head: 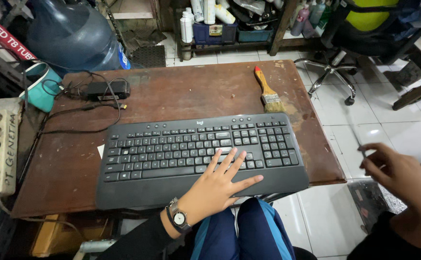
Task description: The person cleans a black keyboard by first brushing it with a paintbrush. They then use a small metal tool to remove several keycaps, placing them in a row on the table. After removing the keycaps, they brush the exposed keyboard surface and the removed keycaps before placing the keycaps back onto the keyboard.
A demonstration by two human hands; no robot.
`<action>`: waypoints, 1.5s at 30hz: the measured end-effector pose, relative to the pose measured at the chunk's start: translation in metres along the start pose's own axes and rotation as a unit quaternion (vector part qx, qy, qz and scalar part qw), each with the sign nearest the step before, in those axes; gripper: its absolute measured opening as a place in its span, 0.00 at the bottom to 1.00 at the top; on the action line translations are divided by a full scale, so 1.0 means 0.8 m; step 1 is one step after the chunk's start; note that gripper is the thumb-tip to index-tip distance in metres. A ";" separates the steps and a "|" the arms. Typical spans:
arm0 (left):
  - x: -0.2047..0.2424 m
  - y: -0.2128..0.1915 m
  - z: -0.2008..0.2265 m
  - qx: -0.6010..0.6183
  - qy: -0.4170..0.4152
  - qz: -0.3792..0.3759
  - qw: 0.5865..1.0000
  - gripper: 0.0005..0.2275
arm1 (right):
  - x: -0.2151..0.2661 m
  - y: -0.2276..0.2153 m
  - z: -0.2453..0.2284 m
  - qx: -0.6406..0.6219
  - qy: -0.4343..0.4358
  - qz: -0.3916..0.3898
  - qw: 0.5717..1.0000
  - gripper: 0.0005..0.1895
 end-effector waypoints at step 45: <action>-0.073 0.025 -0.217 0.288 -0.244 -0.032 0.925 0.08 | -0.138 0.034 -0.374 -0.528 -0.348 0.001 0.775 0.07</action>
Point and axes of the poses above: each hand's wrist, its own x-axis away from the middle knuckle, its own y-axis out of the palm, z = x × y, the point moved 8 cm from there along -x, towards the middle knuckle, and after that the axes turned 2 degrees about x, right-handed, at the moved point
